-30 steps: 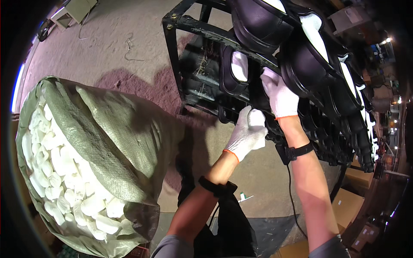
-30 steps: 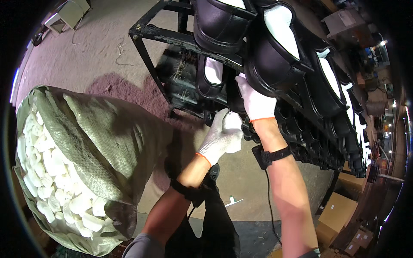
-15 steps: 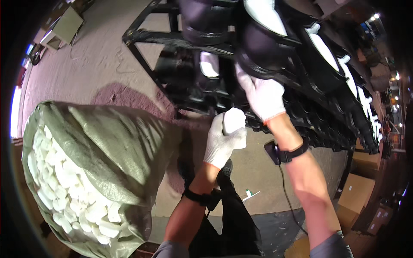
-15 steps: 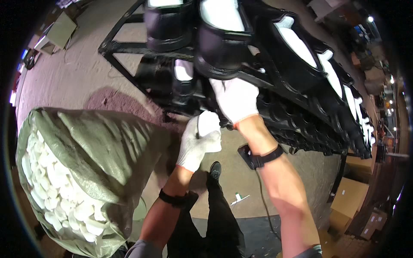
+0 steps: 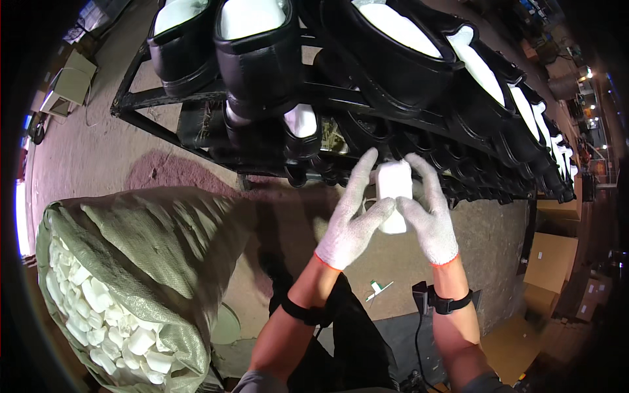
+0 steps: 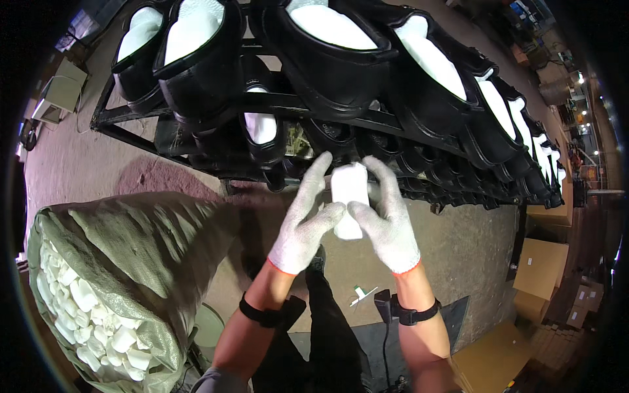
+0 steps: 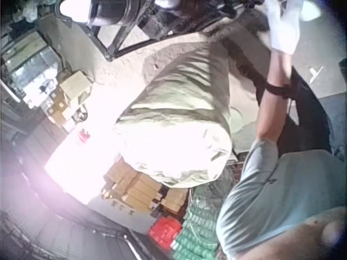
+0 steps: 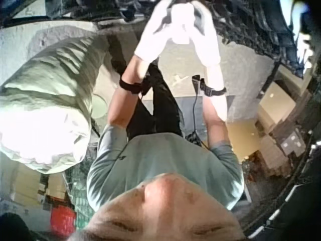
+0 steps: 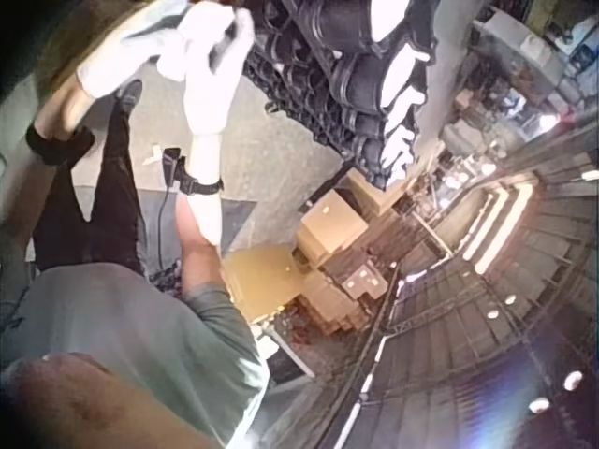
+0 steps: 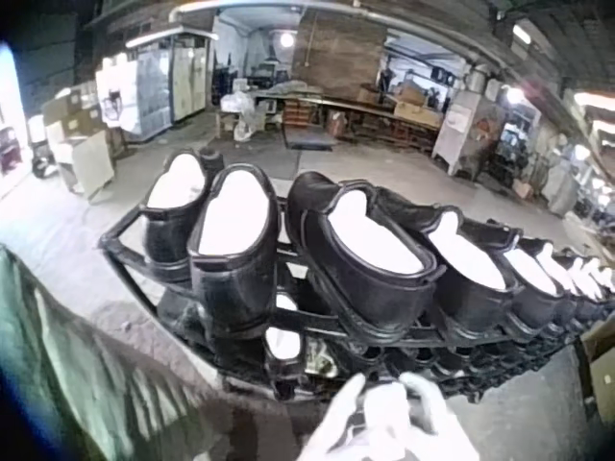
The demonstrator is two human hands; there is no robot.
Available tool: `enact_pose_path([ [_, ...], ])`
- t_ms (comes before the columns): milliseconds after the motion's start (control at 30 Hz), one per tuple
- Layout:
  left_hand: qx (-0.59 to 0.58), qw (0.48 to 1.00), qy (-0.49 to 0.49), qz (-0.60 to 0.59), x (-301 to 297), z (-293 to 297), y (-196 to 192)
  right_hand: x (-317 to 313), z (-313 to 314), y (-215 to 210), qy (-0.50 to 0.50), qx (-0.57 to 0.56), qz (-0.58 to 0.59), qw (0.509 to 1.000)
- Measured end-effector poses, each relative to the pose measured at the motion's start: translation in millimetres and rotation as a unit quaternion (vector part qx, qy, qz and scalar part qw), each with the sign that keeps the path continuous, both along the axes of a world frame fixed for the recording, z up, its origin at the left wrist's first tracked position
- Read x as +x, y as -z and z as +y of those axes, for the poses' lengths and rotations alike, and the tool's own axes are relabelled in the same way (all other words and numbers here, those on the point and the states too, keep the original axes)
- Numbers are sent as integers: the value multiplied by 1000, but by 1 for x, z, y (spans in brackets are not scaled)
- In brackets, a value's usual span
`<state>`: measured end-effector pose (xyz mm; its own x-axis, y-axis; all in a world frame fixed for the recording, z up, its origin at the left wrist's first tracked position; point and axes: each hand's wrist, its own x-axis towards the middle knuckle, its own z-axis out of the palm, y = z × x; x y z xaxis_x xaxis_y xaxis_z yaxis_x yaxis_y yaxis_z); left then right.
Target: The recorder is stuffing shoes with paper to maintain their shape during manufacturing.
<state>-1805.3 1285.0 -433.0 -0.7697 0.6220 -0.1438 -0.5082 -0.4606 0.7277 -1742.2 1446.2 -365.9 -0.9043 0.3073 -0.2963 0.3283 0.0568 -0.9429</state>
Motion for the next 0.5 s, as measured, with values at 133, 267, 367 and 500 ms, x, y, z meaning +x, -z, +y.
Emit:
enact_pose_path([
  [133,-83,988,15,129,-14,8,3,12,23,14,-4,39,10,999],
  [267,-44,983,-73,161,-2,28,6,5,17,-8,182,-217,-12,959],
  [367,-49,981,-100,156,4,45,19,-18,25,-4,170,-151,72,971],
  [500,-202,948,-160,189,-6,46,27,-81,28,32,250,-25,215,944],
])
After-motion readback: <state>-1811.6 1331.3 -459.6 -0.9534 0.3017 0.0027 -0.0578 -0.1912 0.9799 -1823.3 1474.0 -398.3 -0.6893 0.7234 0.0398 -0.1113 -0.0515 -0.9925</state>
